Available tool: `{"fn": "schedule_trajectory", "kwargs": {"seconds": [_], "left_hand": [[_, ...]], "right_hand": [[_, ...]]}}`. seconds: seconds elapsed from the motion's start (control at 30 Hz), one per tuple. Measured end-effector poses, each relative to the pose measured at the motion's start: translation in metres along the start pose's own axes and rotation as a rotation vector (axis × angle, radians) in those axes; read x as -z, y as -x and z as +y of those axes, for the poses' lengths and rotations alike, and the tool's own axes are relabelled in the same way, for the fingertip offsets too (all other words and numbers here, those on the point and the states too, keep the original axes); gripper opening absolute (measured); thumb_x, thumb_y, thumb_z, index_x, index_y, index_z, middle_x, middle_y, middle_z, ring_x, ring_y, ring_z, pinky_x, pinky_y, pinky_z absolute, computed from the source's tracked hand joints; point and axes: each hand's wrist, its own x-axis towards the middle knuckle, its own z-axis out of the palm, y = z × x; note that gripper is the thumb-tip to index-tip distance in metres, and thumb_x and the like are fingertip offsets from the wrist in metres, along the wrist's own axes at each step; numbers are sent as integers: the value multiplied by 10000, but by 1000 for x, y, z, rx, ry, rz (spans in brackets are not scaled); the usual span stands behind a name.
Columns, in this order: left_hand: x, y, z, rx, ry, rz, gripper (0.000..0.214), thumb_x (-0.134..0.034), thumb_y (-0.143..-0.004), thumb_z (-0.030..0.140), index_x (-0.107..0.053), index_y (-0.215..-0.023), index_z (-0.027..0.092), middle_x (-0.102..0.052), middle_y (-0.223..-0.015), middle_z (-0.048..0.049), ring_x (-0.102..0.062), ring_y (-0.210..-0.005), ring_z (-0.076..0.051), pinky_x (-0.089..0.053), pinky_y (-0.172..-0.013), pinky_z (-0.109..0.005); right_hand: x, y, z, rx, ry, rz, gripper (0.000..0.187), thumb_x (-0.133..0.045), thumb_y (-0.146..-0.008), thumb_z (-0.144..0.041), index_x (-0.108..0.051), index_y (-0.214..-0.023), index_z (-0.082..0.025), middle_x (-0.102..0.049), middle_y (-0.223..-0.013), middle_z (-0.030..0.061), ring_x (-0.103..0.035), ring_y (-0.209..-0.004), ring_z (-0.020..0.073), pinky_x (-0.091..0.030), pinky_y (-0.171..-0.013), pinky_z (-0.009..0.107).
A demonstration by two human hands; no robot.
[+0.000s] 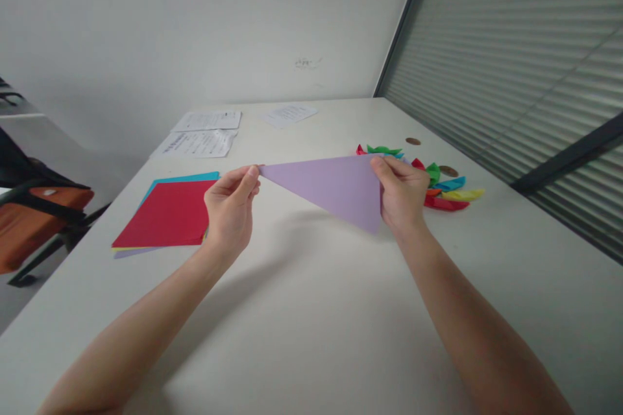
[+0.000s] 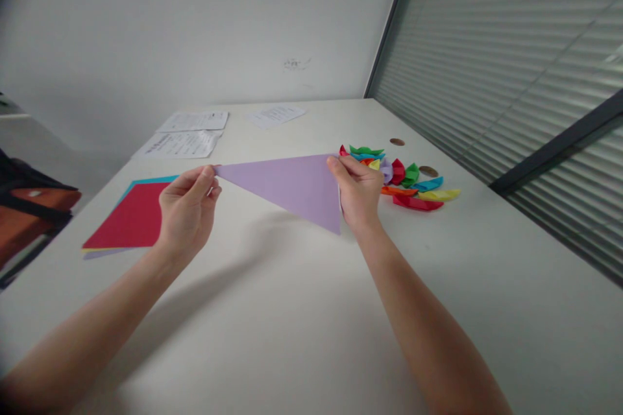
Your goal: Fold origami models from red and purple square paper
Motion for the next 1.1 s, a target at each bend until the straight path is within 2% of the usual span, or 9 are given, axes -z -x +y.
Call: {"fn": "schedule_trajectory", "kwargs": {"seconds": [0.17,0.37,0.53,0.73,1.1], "left_hand": [[-2,1,0,-68,-28,15,162,-855,-595,274,-735,-663,189,-619,-609,12,-499,-577,-68,-389,-548,-224],[-2,1,1,-101,-61,15,160,-844,-608,286,-730,-662,188,-604,-580,13,-496,-570,-77,-382,-543,-234],[-1,2,0,-123,-112,28,146,-833,-628,296,-734,-677,200,-632,-602,10,-510,-557,-79,-394,-536,-234],[-1,6,1,-318,-258,76,104,-826,-652,268,-754,-691,206,-682,-613,3,-563,-553,-90,-427,-531,-225],[-1,11,5,-266,-247,55,117,-825,-652,272,-739,-689,201,-681,-628,3,-571,-565,-100,-444,-570,-251]], "right_hand": [[0,-1,0,-12,12,12,199,-720,-722,-380,-705,-681,-186,-534,-609,-37,-456,-572,99,-399,-560,267],[0,-1,0,-12,-35,33,156,-744,-704,-332,-707,-649,-190,-540,-575,-50,-468,-555,91,-429,-579,271],[0,-2,1,-32,-29,54,181,-760,-688,-370,-713,-669,-196,-577,-596,-39,-517,-579,110,-463,-587,284],[-1,-4,6,-47,-28,90,212,-758,-677,-400,-733,-715,-193,-616,-626,-24,-547,-589,122,-476,-586,293],[-1,-5,5,-51,32,77,222,-738,-691,-406,-720,-706,-185,-589,-598,-25,-547,-586,129,-461,-549,282]]}}
